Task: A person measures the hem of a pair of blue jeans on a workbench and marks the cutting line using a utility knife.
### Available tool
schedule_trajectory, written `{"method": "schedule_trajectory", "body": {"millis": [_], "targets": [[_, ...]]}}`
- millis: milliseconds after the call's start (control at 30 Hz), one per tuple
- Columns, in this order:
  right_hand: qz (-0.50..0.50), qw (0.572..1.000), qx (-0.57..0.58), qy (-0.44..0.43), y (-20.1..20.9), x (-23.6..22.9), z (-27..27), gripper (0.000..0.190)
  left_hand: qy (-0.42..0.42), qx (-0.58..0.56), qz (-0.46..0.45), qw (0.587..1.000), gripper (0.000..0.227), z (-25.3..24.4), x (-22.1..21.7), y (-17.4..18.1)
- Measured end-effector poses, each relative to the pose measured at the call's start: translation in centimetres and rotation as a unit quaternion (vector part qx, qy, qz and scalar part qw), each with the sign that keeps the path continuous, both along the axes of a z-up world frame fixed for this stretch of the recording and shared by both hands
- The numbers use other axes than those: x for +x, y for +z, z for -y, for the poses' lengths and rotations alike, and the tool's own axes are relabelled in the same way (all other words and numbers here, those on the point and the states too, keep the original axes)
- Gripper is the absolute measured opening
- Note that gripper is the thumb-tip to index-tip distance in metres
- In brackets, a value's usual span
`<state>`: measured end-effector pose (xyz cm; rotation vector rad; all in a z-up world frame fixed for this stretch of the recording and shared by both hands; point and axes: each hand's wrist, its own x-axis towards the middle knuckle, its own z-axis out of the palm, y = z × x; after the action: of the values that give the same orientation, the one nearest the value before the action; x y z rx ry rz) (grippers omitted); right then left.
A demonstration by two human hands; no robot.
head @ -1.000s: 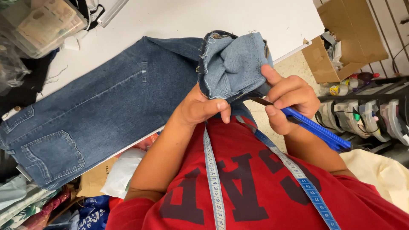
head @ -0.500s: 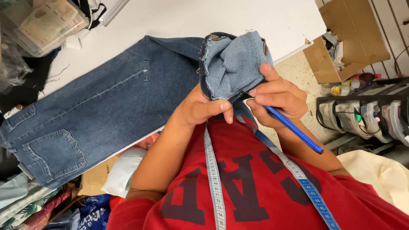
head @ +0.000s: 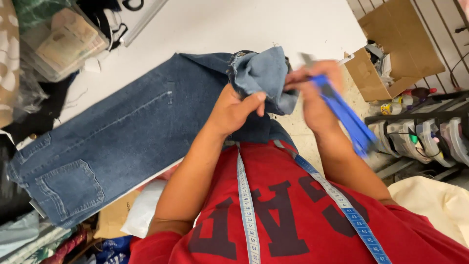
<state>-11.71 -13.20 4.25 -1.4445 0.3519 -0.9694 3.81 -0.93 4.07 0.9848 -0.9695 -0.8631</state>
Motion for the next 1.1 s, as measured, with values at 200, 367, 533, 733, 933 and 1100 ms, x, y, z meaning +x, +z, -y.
{"method": "schedule_trajectory", "body": {"millis": [200, 367, 533, 733, 933, 1100], "targets": [[-0.035, 0.988, 0.134, -0.064, -6.8, 4.1, 4.0, 0.03, 0.192, 0.051, -0.062, 0.978, 0.042, 2.1, -1.7, -2.6], [-0.12, 0.955, 0.166, -0.213, -2.3, 6.2, 6.9, 0.035, 0.014, 0.057, -0.085, 0.995, 0.043, 1.5, -5.5, -8.4], [-0.045, 0.906, 0.351, -0.231, -4.0, 7.1, 9.3, 0.04, 0.043, -0.01, -0.009, 0.999, 0.017, 0.3, -3.2, -9.4], [-0.059, 0.933, 0.312, -0.169, -9.2, 5.6, 7.6, 0.032, 0.183, 0.157, -0.043, 0.97, 0.025, -1.5, 0.5, -10.6], [-0.082, 0.939, 0.317, -0.102, -8.7, 4.6, 5.4, 0.029, 0.299, 0.264, 0.293, 0.869, 0.023, 1.5, -1.8, -4.7], [0.017, 0.978, 0.209, 0.002, -9.0, 4.2, 5.8, 0.029, 0.113, 0.329, 0.183, 0.919, 0.065, 8.2, -2.1, -0.3]]}}
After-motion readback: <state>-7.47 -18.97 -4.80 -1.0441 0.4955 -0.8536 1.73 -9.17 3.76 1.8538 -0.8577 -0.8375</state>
